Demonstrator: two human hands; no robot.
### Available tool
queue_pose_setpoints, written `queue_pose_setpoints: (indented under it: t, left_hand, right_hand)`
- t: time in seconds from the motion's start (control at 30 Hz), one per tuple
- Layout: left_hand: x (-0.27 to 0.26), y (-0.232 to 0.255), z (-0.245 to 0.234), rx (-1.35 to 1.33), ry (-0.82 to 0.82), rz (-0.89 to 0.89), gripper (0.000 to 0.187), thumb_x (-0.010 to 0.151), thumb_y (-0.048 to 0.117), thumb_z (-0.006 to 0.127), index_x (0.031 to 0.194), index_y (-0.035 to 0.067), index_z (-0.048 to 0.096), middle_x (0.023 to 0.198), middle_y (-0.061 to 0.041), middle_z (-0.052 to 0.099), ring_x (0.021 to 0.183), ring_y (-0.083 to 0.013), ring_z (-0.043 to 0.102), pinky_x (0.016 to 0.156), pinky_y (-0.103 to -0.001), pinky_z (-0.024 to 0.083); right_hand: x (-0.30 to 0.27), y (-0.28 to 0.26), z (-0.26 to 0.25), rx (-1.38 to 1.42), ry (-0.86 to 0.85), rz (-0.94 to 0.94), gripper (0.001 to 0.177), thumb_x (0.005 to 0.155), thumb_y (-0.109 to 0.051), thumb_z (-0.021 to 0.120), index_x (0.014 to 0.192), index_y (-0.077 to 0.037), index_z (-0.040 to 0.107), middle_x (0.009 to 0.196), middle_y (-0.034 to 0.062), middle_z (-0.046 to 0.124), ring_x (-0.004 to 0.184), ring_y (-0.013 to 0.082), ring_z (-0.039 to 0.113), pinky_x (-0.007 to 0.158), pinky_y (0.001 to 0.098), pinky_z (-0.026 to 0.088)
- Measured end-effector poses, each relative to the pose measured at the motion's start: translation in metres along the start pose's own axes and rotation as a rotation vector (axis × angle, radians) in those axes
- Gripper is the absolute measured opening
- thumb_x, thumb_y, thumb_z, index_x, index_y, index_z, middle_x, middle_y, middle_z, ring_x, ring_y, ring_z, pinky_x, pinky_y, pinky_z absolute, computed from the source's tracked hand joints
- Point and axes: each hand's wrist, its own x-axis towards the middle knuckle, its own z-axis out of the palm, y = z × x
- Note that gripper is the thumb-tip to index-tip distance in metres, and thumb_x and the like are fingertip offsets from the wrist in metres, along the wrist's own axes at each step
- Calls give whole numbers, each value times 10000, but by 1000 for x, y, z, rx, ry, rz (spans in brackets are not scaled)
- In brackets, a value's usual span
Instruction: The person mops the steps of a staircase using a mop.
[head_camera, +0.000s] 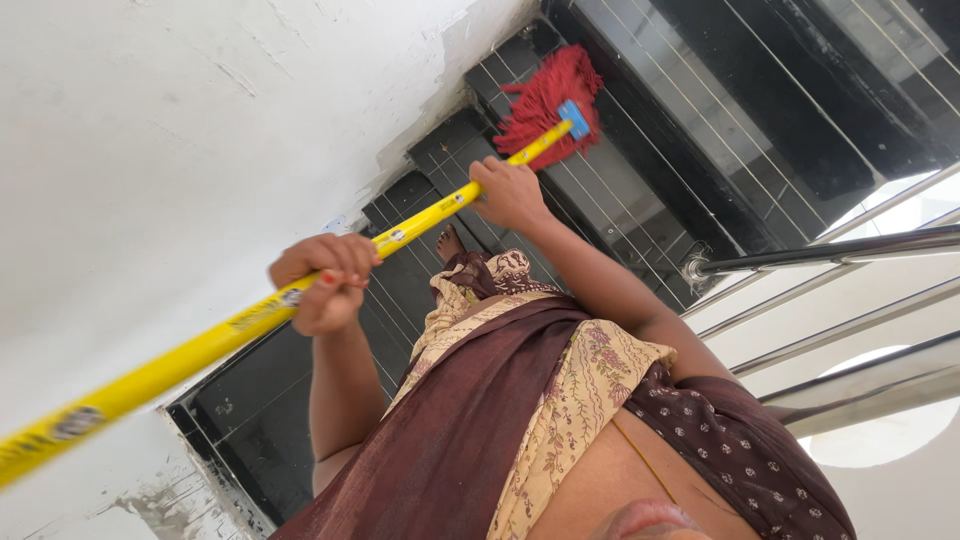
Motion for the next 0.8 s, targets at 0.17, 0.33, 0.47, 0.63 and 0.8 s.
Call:
queue_pose_setpoints:
  t: [0.17,0.33,0.47,0.63,0.8]
  left_hand:
    - [4,20,-17,-68,176,-130,261,939,209,564,715,94,491,561,-74,497,388,-163,453,499,-366,496]
    - [-6,-12,-24,-181,306,-297,287,975,212,548,715,118,471,540,-47,442,358,-146,419,464,-360,469]
    - [-8,-19,-19,-271,246,-353,297,978,247,554,725,116,472,537,-48,435,404,-151,419,511,-374,470]
    - [6,11,-1,-217,-13,-155,359,969,305,582,686,120,460,489,-24,423,358,-128,419,416,-354,482]
    - [3,34,16,-123,-324,16,341,915,275,605,665,115,436,511,-18,401,389,-130,421,439,-334,493]
  right_hand:
    - [-41,-21,-9,-103,-105,11,376,795,-400,801,955,-131,593,874,78,638,812,313,686,713,474,502]
    - [-76,-19,-16,-107,-628,129,208,778,-312,720,942,-188,749,867,101,713,831,339,707,697,470,540]
    - [-78,-23,-29,-95,-714,156,241,740,-281,703,964,-226,774,917,62,707,892,320,708,745,462,533]
    - [-68,-40,-43,-122,-593,6,257,717,-265,724,970,-246,763,961,39,638,971,251,646,802,447,452]
    - [-38,-25,-20,-170,-349,-103,144,729,-261,733,858,-201,717,942,39,632,929,260,646,775,459,453]
